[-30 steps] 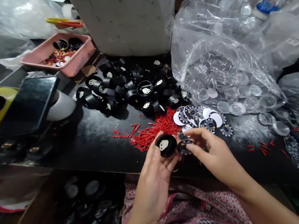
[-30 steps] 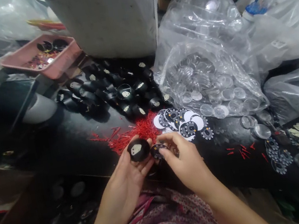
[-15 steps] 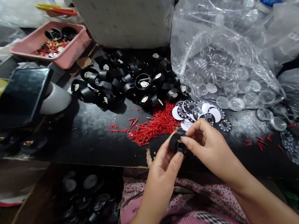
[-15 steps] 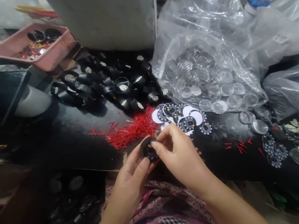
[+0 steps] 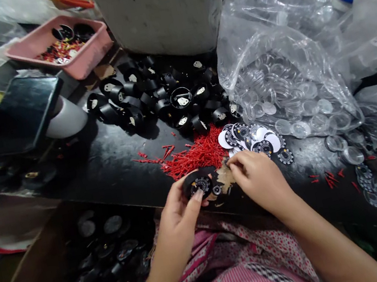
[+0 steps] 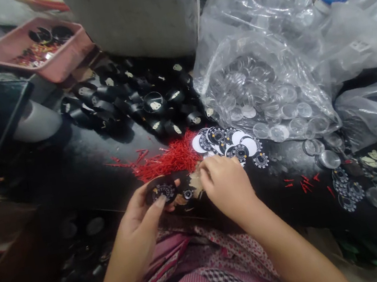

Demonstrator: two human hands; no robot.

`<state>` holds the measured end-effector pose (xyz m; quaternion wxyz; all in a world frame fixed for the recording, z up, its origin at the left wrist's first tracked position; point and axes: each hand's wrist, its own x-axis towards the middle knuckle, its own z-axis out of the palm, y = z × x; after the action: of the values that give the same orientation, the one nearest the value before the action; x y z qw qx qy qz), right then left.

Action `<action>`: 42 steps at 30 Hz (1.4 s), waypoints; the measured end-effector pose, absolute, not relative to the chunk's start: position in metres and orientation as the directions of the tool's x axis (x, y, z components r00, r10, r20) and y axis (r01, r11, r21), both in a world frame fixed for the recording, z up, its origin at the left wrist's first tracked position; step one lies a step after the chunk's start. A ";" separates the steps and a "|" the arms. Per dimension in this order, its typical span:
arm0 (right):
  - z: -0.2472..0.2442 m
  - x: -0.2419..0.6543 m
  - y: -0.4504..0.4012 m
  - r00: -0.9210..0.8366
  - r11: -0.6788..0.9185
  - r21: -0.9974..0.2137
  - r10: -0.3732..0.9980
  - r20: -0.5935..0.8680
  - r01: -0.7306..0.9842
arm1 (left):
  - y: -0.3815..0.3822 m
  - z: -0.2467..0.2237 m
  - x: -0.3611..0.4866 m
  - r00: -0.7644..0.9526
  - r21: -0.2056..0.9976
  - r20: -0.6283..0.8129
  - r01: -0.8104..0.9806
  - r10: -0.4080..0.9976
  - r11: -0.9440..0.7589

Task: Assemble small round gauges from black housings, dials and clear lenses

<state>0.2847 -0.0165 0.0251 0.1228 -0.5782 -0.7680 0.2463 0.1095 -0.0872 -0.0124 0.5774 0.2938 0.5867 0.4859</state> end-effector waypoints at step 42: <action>0.018 0.276 -0.020 -0.372 0.355 -0.550 0.924 0.086 0.756 | -0.068 -0.005 0.138 -0.095 0.713 -0.379 -0.664 0.920 0.225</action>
<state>0.2757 -0.0196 0.0183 0.1956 -0.5253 -0.7997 0.2154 0.1379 -0.0676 -0.0046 0.6556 0.1498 0.4273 0.6043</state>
